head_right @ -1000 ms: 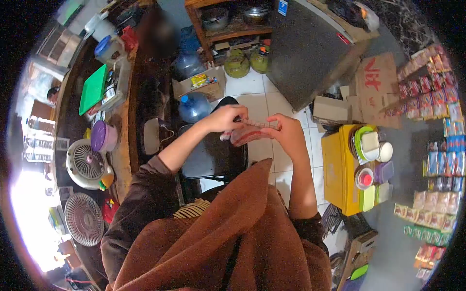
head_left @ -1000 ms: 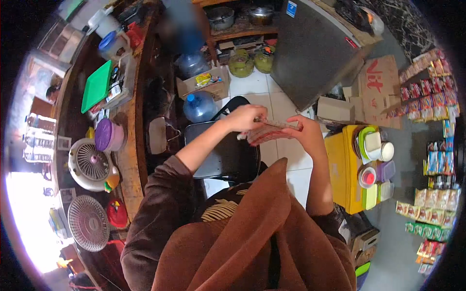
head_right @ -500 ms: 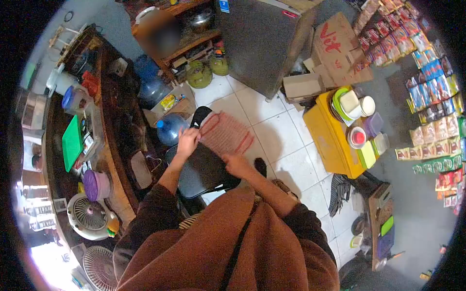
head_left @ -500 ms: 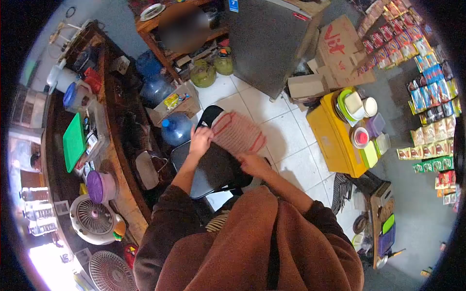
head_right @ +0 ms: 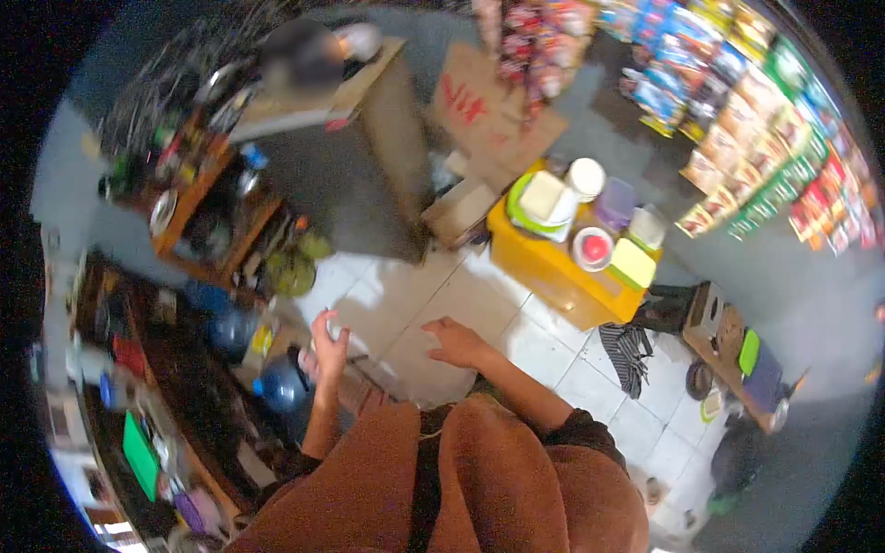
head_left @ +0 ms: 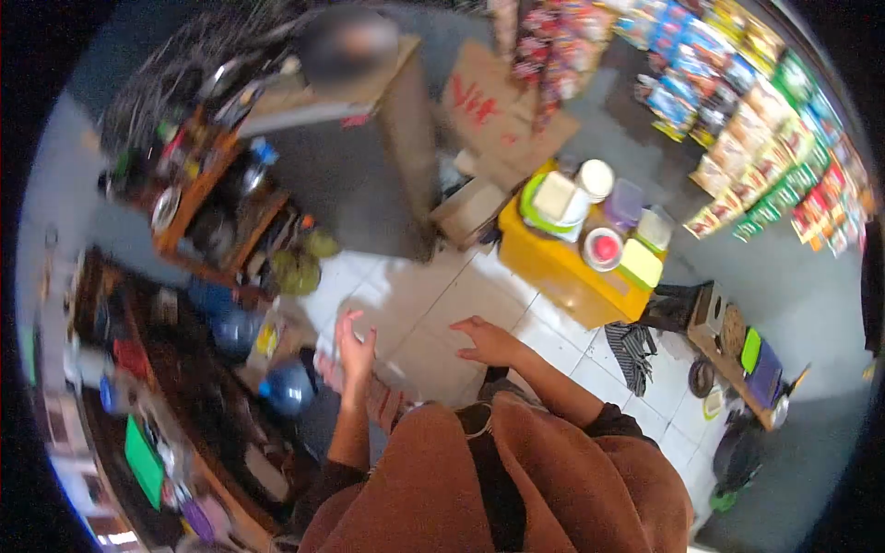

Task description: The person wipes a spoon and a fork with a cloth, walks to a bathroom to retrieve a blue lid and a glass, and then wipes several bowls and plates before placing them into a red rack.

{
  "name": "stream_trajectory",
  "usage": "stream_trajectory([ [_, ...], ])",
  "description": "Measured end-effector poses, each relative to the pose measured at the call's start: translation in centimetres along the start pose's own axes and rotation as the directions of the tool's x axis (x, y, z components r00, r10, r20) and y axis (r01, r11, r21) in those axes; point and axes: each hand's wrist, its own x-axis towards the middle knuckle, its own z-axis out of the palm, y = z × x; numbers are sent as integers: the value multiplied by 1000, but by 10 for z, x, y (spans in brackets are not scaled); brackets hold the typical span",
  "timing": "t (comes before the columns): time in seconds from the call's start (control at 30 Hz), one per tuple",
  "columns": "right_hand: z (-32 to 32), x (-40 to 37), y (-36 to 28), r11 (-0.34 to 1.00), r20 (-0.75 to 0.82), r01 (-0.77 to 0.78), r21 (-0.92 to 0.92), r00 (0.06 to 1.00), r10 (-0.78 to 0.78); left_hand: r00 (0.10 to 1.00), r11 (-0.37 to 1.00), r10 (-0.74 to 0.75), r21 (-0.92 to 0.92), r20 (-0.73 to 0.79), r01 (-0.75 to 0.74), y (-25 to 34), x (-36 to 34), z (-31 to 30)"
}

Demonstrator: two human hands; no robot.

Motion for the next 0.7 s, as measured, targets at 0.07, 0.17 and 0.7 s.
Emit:
stream_trajectory([
  [0.07,-34,-15,28,999,-52,-23,40,998,25,983,986,126,-121,130,-110,29,26,45],
  [0.17,-78,-40,68,999,-238,-36,27,970,41,924,952,286,-186,256,-243,97,55,112],
  [0.7,-121,-173,169,794,-529,-426,433,593,607,459,872,288,-428,840,236,248,78,319],
])
